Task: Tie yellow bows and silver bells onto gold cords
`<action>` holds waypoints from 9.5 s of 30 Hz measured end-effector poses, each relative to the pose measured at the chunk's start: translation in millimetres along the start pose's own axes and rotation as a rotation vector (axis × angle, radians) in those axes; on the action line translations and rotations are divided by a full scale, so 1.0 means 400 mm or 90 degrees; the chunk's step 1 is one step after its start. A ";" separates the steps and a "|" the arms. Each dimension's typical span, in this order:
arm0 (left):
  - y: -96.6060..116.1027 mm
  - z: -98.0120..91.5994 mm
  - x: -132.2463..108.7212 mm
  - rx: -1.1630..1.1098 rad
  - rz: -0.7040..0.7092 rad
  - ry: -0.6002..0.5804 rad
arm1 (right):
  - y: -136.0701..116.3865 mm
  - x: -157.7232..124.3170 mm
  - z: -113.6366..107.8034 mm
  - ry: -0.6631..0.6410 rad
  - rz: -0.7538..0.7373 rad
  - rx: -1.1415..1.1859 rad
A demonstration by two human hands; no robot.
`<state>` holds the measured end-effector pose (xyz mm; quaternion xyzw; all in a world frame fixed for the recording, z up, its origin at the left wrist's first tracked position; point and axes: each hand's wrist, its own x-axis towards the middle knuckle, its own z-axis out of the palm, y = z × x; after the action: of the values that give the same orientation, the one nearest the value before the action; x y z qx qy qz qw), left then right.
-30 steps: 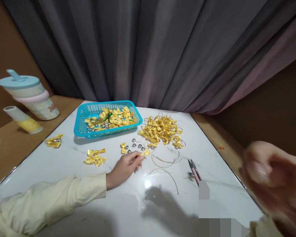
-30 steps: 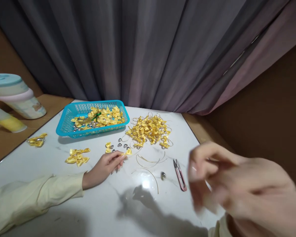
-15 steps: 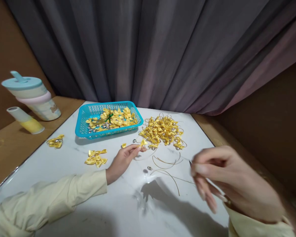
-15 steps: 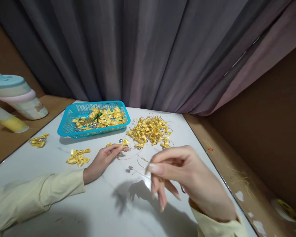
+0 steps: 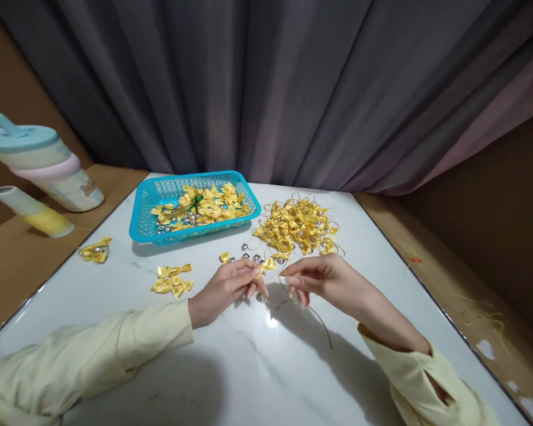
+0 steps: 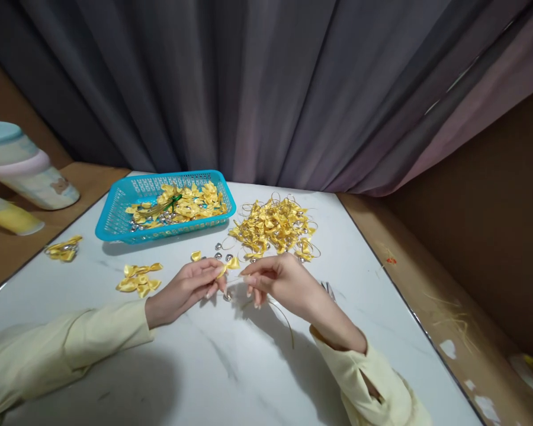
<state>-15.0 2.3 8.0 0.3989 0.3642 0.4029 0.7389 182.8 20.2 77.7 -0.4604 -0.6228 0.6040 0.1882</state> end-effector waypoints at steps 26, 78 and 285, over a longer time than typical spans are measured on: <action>-0.002 -0.008 0.009 0.047 -0.017 -0.036 | -0.001 0.020 0.055 0.063 0.095 0.050; -0.002 -0.005 0.010 0.082 -0.025 -0.059 | 0.024 0.013 0.067 0.233 -0.178 -0.461; -0.009 0.003 0.009 0.142 0.029 0.029 | 0.081 0.059 0.110 0.182 -0.181 -0.470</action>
<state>-11.5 4.0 4.5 0.4772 0.4145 0.3855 0.6722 147.3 8.6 31.4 -0.4857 -0.8223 0.2384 0.1765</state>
